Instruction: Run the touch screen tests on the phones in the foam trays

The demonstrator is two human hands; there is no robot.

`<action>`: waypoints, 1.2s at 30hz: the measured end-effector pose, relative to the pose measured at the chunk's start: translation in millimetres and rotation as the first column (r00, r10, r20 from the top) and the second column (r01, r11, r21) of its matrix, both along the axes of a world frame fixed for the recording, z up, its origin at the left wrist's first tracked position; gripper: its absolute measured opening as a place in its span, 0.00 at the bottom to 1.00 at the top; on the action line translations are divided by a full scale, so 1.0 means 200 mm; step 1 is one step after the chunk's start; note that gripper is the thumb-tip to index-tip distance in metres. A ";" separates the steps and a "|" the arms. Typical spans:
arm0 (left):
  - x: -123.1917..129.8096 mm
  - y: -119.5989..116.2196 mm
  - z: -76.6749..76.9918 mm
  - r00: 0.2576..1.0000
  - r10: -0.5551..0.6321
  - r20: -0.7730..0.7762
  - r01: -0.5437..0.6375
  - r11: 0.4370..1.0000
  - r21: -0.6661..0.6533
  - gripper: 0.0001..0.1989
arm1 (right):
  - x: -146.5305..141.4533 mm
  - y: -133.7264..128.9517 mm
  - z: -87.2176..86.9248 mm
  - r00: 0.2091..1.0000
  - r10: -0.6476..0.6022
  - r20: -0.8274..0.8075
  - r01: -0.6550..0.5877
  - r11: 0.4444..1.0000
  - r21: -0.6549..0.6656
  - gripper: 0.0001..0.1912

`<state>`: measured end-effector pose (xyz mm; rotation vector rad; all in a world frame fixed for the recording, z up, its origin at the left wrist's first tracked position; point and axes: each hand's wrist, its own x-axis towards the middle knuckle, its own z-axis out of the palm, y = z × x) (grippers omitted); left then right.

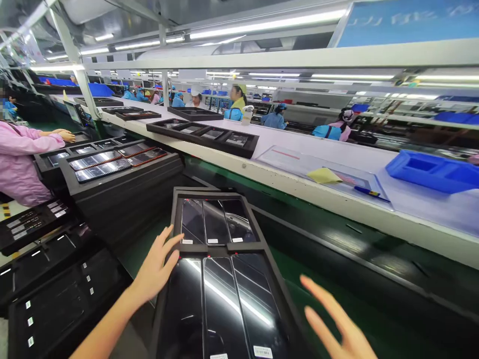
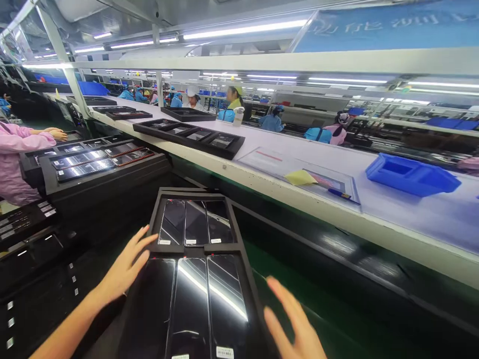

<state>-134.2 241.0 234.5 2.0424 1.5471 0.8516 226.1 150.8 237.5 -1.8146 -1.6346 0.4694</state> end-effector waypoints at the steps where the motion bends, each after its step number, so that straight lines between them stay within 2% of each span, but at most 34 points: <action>1: 0.03 0.10 0.08 0.990 -0.060 -0.129 0.072 0.993 0.090 0.21 | -0.07 0.13 0.07 0.998 0.022 0.059 -0.026 0.998 0.054 0.28; 2: 0.08 0.20 0.14 0.954 -0.129 -0.270 0.168 0.978 0.127 0.21 | -0.15 0.27 0.14 0.986 0.092 0.140 -0.104 0.991 0.080 0.27; 3: 0.13 0.31 0.18 0.890 -0.204 -0.408 0.263 0.960 0.093 0.20 | -0.24 0.42 0.19 0.954 0.178 0.243 -0.197 0.979 0.056 0.27; 4: 0.18 0.40 0.20 0.817 -0.245 -0.523 0.306 0.952 0.032 0.21 | -0.33 0.56 0.22 0.907 0.253 0.338 -0.264 0.965 -0.015 0.27; 5: 0.22 0.47 0.20 0.794 -0.249 -0.554 0.300 0.954 0.002 0.22 | -0.41 0.69 0.23 0.864 0.298 0.406 -0.272 0.955 -0.121 0.27; 6: 0.26 0.53 0.18 0.783 -0.240 -0.574 0.280 0.960 -0.019 0.24 | -0.48 0.79 0.23 0.845 0.290 0.449 -0.204 0.952 -0.230 0.27; 9: 0.30 0.60 0.08 0.768 -0.177 -0.615 0.188 0.981 -0.047 0.30 | -0.58 0.97 0.14 0.853 0.199 0.482 -0.074 0.961 -0.265 0.28; 12: 0.26 0.59 0.03 0.758 -0.137 -0.637 0.145 0.989 -0.041 0.30 | -0.59 0.98 0.04 0.848 0.128 0.515 -0.004 0.972 -0.235 0.28; 15: 0.24 0.59 0.04 0.759 -0.086 -0.645 0.092 0.995 -0.024 0.29 | -0.57 0.96 -0.02 0.829 0.089 0.553 0.033 0.978 -0.206 0.28; 20: 0.30 0.64 0.08 0.784 0.098 -0.613 -0.086 0.995 0.050 0.24 | -0.59 0.99 0.00 0.801 0.057 0.596 0.063 0.982 -0.180 0.25; 23: 0.31 0.67 0.07 0.786 0.185 -0.590 -0.183 0.981 0.064 0.26 | -0.61 1.02 0.02 0.785 0.076 0.615 0.030 0.987 -0.160 0.25; 29: 0.30 0.67 0.05 0.791 0.233 -0.566 -0.229 0.970 0.079 0.28 | -0.67 1.02 0.01 0.784 0.120 0.609 -0.028 0.987 -0.159 0.22; 36: 0.31 0.67 0.05 0.797 0.261 -0.545 -0.254 0.963 0.089 0.29 | -0.83 0.98 0.04 0.836 0.065 0.545 0.015 0.990 -0.141 0.24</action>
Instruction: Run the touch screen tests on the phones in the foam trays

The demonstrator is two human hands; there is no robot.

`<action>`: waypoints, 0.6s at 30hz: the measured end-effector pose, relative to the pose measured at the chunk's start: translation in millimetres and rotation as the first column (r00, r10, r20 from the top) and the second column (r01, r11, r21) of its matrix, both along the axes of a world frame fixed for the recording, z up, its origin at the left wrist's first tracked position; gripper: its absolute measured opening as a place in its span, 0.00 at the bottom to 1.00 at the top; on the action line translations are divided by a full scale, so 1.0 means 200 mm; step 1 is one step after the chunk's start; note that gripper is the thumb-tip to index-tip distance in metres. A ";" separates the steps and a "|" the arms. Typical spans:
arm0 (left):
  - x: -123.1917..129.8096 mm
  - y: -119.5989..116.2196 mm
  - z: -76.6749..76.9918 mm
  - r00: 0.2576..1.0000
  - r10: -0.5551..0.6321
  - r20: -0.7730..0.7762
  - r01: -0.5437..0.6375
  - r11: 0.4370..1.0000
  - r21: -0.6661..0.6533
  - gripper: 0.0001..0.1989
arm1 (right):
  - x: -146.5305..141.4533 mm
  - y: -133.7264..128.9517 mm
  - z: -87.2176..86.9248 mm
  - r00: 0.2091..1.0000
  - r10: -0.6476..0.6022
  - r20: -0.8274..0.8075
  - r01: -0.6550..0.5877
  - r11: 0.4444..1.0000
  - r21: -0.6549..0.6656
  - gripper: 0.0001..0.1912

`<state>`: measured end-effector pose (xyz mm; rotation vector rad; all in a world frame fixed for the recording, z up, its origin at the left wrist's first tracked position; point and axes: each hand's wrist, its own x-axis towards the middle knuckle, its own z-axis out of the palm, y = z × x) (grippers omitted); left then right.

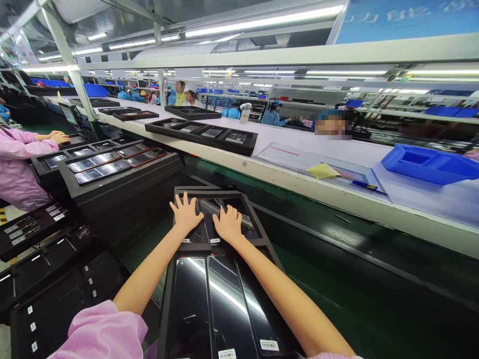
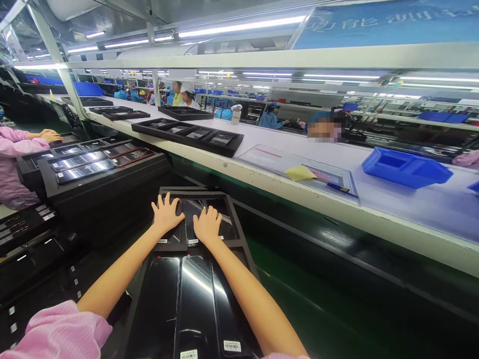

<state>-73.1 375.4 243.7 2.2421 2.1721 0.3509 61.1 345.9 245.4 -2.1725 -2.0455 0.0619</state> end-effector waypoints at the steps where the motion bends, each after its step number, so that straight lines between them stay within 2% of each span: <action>1: 0.00 0.00 0.00 1.000 0.002 0.003 -0.002 1.000 0.000 0.29 | -0.02 0.00 0.01 1.000 -0.011 -0.016 0.011 1.000 -0.005 0.25; 9: 0.01 0.01 0.02 1.000 -0.013 0.028 0.014 1.000 -0.022 0.27 | -0.13 0.00 0.01 0.990 -0.065 -0.125 0.063 0.998 -0.025 0.44; 18: 0.03 0.02 0.02 0.996 -0.072 0.046 0.073 0.997 -0.028 0.26 | -0.16 0.04 0.00 0.965 -0.155 -0.211 0.150 0.988 -0.039 0.41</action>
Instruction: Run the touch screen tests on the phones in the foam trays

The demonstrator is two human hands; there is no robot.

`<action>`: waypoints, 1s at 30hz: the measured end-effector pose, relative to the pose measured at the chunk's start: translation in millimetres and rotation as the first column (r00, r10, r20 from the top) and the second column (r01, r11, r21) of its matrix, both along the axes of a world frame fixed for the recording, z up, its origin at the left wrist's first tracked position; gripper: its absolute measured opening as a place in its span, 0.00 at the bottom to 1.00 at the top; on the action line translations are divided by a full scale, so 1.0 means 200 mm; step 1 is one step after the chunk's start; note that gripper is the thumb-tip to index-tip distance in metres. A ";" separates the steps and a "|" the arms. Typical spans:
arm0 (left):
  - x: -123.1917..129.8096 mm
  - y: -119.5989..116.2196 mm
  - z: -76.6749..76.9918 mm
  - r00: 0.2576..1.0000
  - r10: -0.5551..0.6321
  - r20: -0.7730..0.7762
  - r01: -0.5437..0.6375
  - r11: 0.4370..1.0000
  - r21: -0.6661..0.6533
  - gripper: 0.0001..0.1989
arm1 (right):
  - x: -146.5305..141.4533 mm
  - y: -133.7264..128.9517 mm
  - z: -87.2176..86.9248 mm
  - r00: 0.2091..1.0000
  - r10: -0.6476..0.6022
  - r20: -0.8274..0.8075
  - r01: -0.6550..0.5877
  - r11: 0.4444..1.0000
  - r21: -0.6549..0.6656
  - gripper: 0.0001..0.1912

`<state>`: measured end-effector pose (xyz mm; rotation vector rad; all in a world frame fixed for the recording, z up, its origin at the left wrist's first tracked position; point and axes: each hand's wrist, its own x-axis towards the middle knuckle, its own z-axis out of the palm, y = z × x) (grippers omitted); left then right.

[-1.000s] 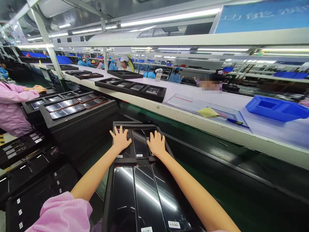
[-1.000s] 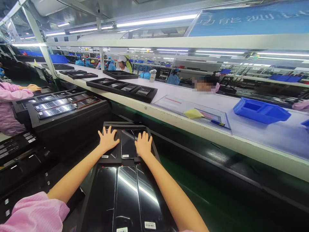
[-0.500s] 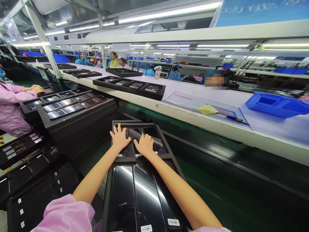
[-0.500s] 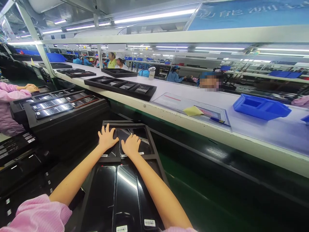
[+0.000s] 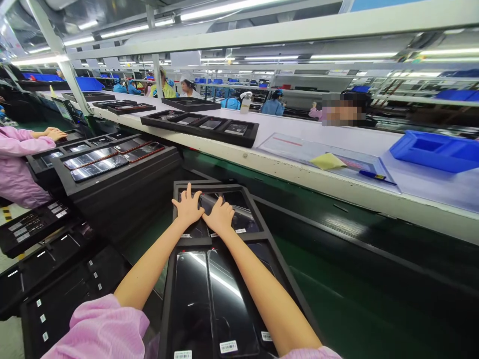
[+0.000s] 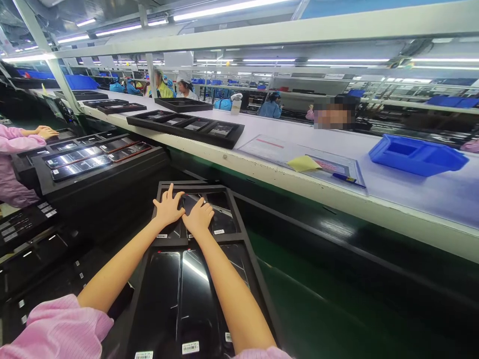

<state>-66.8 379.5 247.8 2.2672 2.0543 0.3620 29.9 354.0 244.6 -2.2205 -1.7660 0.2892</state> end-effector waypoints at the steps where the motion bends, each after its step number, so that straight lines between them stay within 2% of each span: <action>1: 0.00 0.00 0.00 1.000 -0.009 0.004 0.009 1.000 -0.001 0.26 | 0.01 0.00 0.00 1.000 0.008 0.000 -0.008 1.000 -0.004 0.41; 5: -0.01 0.01 -0.01 0.999 -0.014 0.028 0.014 1.000 0.010 0.24 | 0.09 -0.01 0.04 0.997 0.082 0.014 -0.082 0.997 0.005 0.43; 8: -0.02 -0.01 0.02 0.998 0.016 0.053 -0.018 0.999 0.037 0.26 | 0.20 -0.01 0.08 0.995 0.003 0.101 -0.004 1.000 0.016 0.38; 10: -0.03 -0.08 0.04 0.997 0.036 0.062 -0.041 0.996 0.084 0.27 | 0.27 -0.01 0.09 0.985 -0.053 0.164 0.056 0.998 -0.013 0.35; 12: -0.04 -0.19 0.06 0.998 0.004 0.070 -0.014 0.990 0.138 0.24 | 0.30 -0.01 0.09 0.980 -0.052 0.193 0.063 0.997 -0.049 0.35; 15: -0.08 -0.43 0.07 0.974 -0.209 0.093 0.196 0.972 0.133 0.15 | 0.31 0.00 0.08 0.976 -0.035 0.216 0.052 0.996 -0.075 0.38; 17: -0.11 -0.60 0.05 0.908 -0.405 0.111 0.394 0.913 0.106 0.12 | 0.31 0.02 0.07 0.972 -0.028 0.232 0.049 0.995 -0.088 0.40; 20: -0.16 -0.77 0.01 0.805 -0.583 0.112 0.580 0.812 0.063 0.10 | 0.30 0.04 0.08 0.969 -0.021 0.247 0.049 0.993 -0.109 0.43; 23: -0.20 -0.82 -0.01 0.767 -0.639 0.064 0.638 0.769 0.039 0.11 | 0.30 0.06 0.08 0.966 -0.021 0.258 0.055 0.991 -0.123 0.47; 30: -0.22 -0.81 0.00 0.737 -0.676 0.000 0.676 0.736 0.034 0.10 | 0.32 0.05 0.10 0.960 -0.017 0.279 0.052 0.991 -0.120 0.49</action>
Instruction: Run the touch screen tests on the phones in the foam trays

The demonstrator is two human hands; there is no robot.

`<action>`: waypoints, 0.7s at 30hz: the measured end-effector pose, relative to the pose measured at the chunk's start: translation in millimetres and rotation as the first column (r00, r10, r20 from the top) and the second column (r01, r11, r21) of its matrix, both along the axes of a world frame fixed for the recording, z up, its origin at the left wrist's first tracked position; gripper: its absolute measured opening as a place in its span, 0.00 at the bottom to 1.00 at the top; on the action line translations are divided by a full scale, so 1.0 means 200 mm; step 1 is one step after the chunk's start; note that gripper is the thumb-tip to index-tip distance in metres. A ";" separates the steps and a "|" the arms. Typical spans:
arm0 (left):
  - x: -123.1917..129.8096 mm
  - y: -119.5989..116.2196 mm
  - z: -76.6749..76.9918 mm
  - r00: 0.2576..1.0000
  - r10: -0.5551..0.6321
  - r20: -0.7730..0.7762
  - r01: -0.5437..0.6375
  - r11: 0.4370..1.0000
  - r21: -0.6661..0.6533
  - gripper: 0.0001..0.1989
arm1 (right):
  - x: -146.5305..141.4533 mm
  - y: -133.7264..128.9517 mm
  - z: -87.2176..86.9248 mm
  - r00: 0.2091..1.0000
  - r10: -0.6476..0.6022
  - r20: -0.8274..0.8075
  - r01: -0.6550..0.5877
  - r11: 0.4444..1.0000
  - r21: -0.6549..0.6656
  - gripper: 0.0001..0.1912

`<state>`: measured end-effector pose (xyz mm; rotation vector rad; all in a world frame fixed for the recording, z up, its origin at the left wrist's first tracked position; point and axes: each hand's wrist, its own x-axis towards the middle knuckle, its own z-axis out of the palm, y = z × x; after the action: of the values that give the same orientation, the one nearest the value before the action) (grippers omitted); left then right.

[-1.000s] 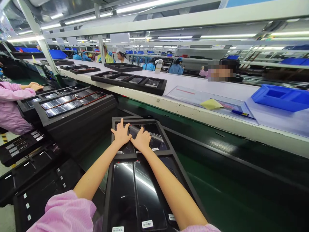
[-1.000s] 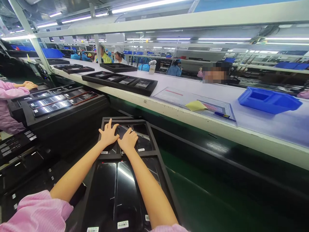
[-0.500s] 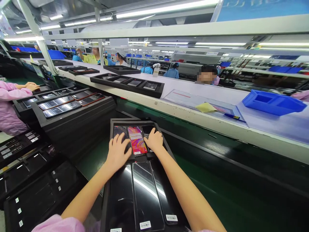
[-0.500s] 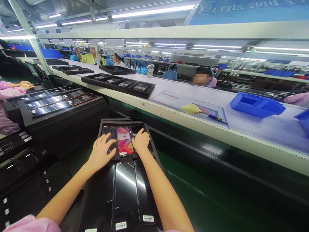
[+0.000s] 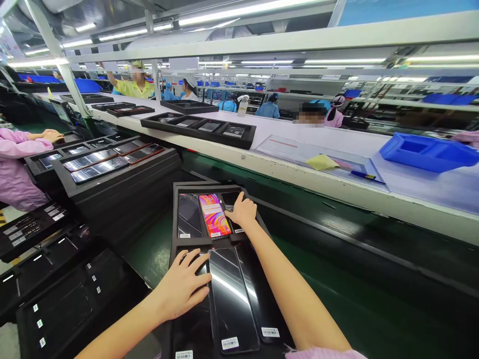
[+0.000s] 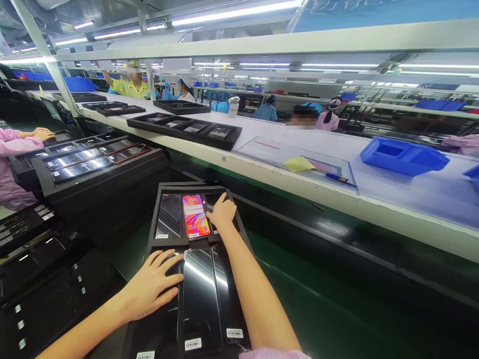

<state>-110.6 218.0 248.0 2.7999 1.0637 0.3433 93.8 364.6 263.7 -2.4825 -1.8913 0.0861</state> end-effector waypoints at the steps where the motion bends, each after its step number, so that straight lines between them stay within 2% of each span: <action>1: 0.00 0.00 0.00 1.000 -0.009 -0.005 0.009 1.000 -0.005 0.10 | 0.00 0.00 0.00 1.000 0.000 0.006 0.000 1.000 -0.003 0.49; 9: -0.02 -0.01 -0.01 0.993 -0.094 -0.070 0.097 0.994 0.041 0.11 | 0.01 0.00 0.01 1.000 -0.001 0.021 0.001 1.000 -0.004 0.51; 16: -0.01 0.00 -0.03 0.989 -0.150 -0.005 0.150 0.988 0.024 0.10 | 0.01 0.00 -0.02 1.000 -0.007 0.008 0.006 0.999 0.040 0.50; 21: -0.02 0.00 -0.03 0.990 -0.143 0.004 0.143 0.990 -0.001 0.10 | 0.04 -0.04 0.03 0.999 0.037 -0.009 -0.037 0.997 0.061 0.46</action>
<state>-115.5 217.6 242.1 2.8526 0.8547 0.3319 101.9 356.3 269.0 -2.4042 -1.9063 0.0409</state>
